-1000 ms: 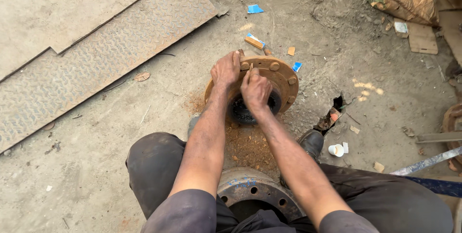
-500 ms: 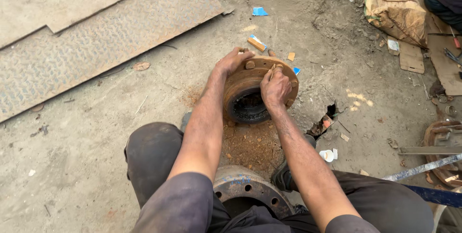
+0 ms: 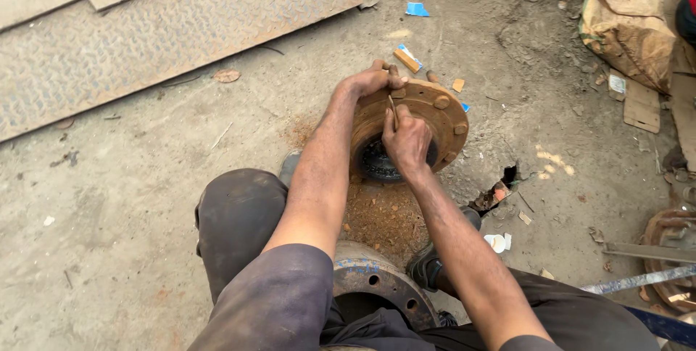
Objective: The person scrubs a circular metal part with a small abrasive block, rotating it to clean different sections. The person sits on the ground while performing the task.
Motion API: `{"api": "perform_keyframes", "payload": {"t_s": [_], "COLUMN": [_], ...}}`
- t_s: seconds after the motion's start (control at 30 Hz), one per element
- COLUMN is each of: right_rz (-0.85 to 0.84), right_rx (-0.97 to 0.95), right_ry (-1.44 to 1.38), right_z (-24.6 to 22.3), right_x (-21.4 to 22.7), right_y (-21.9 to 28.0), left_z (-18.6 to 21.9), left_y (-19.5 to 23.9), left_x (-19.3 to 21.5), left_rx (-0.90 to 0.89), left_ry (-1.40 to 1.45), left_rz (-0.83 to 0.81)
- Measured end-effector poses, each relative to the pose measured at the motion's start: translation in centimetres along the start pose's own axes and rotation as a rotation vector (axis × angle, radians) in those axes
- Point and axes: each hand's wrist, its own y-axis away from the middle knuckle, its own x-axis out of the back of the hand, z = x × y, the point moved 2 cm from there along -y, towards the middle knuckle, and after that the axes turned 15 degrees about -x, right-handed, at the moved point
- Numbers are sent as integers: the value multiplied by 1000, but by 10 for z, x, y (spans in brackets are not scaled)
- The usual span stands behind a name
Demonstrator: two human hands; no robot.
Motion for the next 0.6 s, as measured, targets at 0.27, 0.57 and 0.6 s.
{"api": "perform_keyframes", "payload": {"t_s": [0.27, 0.57, 0.6], "right_rz": [136, -46, -30], "right_rx": [110, 138, 155], "right_ry": [187, 149, 163], "right_z": [-22, -24, -18], "right_x": [-20, -61, -54], "right_y": [-1, 11, 5], "left_z": [10, 14, 14], "left_y": [7, 13, 11], "left_x": [-2, -2, -3], "left_rx": [36, 62, 48], "left_ry": [28, 93, 124], "left_rz": [17, 36, 46]}}
